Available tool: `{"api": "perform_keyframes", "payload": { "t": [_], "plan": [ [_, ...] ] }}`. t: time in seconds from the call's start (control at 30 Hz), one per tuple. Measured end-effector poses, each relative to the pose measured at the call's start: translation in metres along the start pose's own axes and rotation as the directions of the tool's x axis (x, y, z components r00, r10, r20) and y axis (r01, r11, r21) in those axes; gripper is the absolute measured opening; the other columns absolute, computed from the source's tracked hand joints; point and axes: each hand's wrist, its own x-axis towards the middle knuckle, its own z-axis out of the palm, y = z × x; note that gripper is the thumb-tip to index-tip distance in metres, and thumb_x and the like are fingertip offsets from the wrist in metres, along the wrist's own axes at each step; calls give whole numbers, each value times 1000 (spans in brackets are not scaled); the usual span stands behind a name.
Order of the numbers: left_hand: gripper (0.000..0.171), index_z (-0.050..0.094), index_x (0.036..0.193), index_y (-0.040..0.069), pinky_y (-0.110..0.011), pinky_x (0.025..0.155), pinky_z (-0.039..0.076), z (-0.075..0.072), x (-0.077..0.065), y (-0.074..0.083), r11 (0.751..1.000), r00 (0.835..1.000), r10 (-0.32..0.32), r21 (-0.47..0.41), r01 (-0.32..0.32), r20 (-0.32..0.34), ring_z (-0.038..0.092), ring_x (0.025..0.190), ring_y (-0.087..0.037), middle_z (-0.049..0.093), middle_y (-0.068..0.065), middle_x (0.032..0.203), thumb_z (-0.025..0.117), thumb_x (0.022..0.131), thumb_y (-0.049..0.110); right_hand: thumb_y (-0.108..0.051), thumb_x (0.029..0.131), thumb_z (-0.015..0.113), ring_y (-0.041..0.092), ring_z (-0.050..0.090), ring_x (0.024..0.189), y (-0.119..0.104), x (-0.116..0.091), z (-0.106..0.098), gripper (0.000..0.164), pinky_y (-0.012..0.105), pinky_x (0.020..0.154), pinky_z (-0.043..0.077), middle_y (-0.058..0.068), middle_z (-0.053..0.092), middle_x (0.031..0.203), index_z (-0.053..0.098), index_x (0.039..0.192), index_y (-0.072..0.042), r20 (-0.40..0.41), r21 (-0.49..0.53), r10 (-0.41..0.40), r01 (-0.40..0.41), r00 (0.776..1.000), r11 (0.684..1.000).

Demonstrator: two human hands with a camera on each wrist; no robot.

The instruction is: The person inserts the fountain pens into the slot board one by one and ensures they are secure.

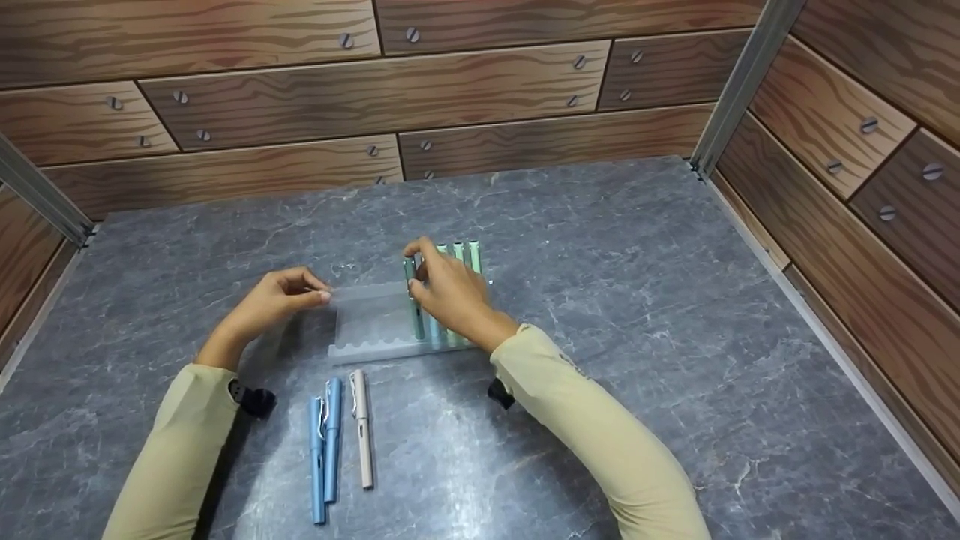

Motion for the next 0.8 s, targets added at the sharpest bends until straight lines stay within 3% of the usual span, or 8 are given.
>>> {"api": "perform_keyframes", "payload": {
  "t": [0.23,0.53,0.8],
  "plan": [
    [21,68,99,3,-40,85,52,-1,-1,1,1000,1000,18,24,-18,-1,61,87,-11,67,-6,102,70,89,22,-14,92,64,9,48,50,0,-1,-1,37,26,47,39,4,66,87,52,126,-13,-10,-70,-12,12,1000,997],
    [19,68,97,3,-27,79,51,0,-1,2,999,1000,29,22,-29,-8,61,88,-13,67,-6,100,70,88,20,-14,91,64,11,47,52,1,-1,0,43,25,45,35,3,63,79,48,132,-16,7,-101,8,-7,1000,995],
    [23,67,100,2,-30,82,51,0,-2,0,1000,1000,12,7,-12,-5,61,88,-12,67,-6,101,71,88,21,-17,93,63,11,47,49,5,-2,3,51,25,45,34,2,61,73,41,139,-21,52,-126,12,-5,999,992]
  ]
}}
